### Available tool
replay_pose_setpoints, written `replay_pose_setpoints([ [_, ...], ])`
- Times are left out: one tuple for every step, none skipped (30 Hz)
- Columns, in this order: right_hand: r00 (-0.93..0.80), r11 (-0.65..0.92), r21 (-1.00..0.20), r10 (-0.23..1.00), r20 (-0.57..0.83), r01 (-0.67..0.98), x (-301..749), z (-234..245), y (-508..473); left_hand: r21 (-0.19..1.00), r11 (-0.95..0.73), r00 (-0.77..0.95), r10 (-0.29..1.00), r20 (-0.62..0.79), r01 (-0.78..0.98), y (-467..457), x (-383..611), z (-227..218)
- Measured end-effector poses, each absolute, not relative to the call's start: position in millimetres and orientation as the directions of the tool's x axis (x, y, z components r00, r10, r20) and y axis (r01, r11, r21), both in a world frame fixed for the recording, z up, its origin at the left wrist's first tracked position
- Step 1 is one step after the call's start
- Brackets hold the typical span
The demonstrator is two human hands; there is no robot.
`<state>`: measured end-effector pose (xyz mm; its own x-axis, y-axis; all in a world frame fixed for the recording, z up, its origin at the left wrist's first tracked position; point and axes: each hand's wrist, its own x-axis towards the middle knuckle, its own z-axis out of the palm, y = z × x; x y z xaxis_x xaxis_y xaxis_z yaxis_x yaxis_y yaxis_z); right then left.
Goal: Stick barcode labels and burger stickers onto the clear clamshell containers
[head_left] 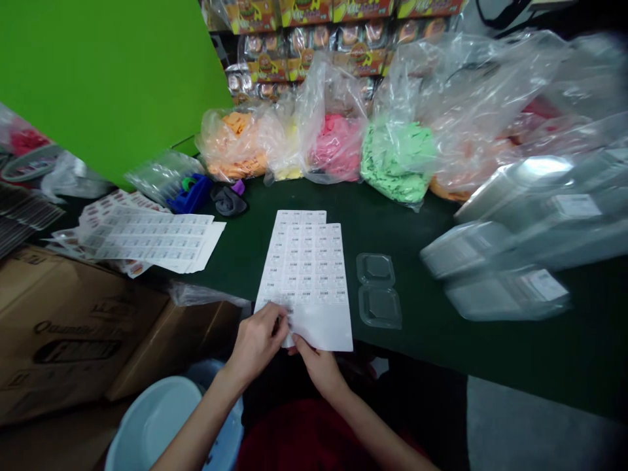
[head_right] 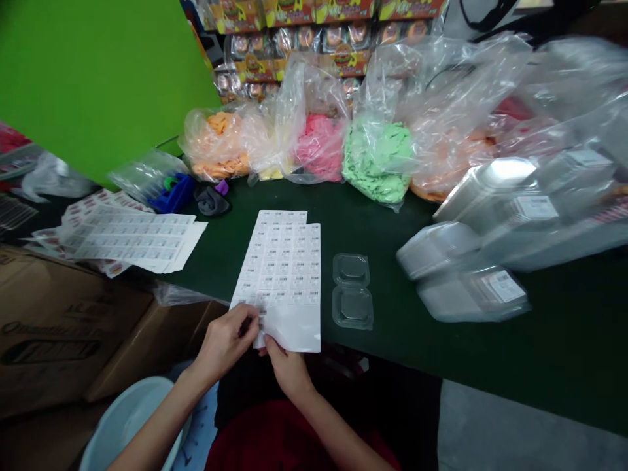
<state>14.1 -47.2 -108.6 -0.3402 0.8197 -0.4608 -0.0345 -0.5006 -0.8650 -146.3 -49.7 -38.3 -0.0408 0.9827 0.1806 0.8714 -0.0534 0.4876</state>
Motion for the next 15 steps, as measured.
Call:
replay_pose_setpoints([
  [-0.348, -0.525, -0.85, 0.806, -0.48, -0.045, 12.9, -108.0, -46.9, 0.56, 0.036, -0.158, 0.972, 0.171, 0.827, -48.4, -148.3, -38.5],
  [-0.361, -0.555, -0.83, 0.786, -0.501, -0.055, 11.7, -107.2, -46.5, 0.635, 0.118, -0.279, 0.947, 0.16, 0.763, -47.3, -150.4, -38.5],
  [-0.379, -0.584, -0.809, 0.765, -0.521, -0.065, 11.1, -105.9, -46.1, 0.705, 0.181, -0.391, 0.909, 0.147, 0.686, -46.6, -152.4, -38.2],
  [-0.405, -0.607, -0.791, 0.743, -0.533, -0.073, 11.4, -103.8, -45.9, 0.761, 0.218, -0.485, 0.863, 0.142, 0.611, -46.3, -153.8, -37.6],
  [-0.438, -0.629, -0.774, 0.718, -0.54, -0.076, 13.3, -100.6, -45.8, 0.8, 0.226, -0.557, 0.816, 0.157, 0.556, -46.6, -154.1, -36.6],
  [-0.48, -0.649, -0.758, 0.688, -0.544, -0.071, 16.9, -96.1, -45.9, 0.818, 0.207, -0.601, 0.775, 0.197, 0.536, -47.5, -153.1, -35.1],
  [-0.549, -0.67, -0.741, 0.637, -0.541, -0.047, 22.3, -90.0, -46.0, 0.812, 0.173, -0.614, 0.745, 0.262, 0.557, -49.2, -150.6, -33.4],
  [-0.636, -0.691, -0.723, 0.563, -0.528, -0.011, 29.1, -82.4, -45.9, 0.78, 0.132, -0.594, 0.727, 0.344, 0.612, -51.4, -146.5, -31.5],
  [-0.717, -0.708, -0.705, 0.48, -0.505, 0.022, 36.7, -73.3, -45.5, 0.724, 0.084, -0.541, 0.724, 0.428, 0.685, -54.2, -140.9, -29.7],
  [-0.779, -0.723, -0.69, 0.411, -0.475, 0.039, 44.3, -63.3, -44.4, 0.652, 0.03, -0.461, 0.732, 0.502, 0.758, -57.3, -134.2, -28.2],
  [-0.806, -0.736, -0.676, 0.389, -0.447, 0.02, 51.2, -52.8, -42.3, 0.578, -0.033, -0.363, 0.747, 0.556, 0.816, -60.5, -126.7, -27.4],
  [-0.793, -0.744, -0.667, 0.431, -0.431, -0.042, 56.8, -42.6, -39.0, 0.514, -0.099, -0.269, 0.76, 0.592, 0.852, -63.7, -118.7, -27.2],
  [-0.745, -0.74, -0.66, 0.512, -0.428, -0.13, 60.8, -33.4, -34.5, 0.468, -0.169, -0.182, 0.768, 0.614, 0.868, -66.6, -110.6, -27.9],
  [-0.666, -0.723, -0.653, 0.603, -0.439, -0.224, 63.4, -25.7, -29.0, 0.442, -0.23, -0.113, 0.774, 0.624, 0.867, -69.1, -102.9, -29.1],
  [-0.588, -0.702, -0.647, 0.669, -0.455, -0.298, 64.9, -20.0, -22.9, 0.434, -0.278, -0.063, 0.779, 0.624, 0.857, -71.3, -96.0, -30.8],
])
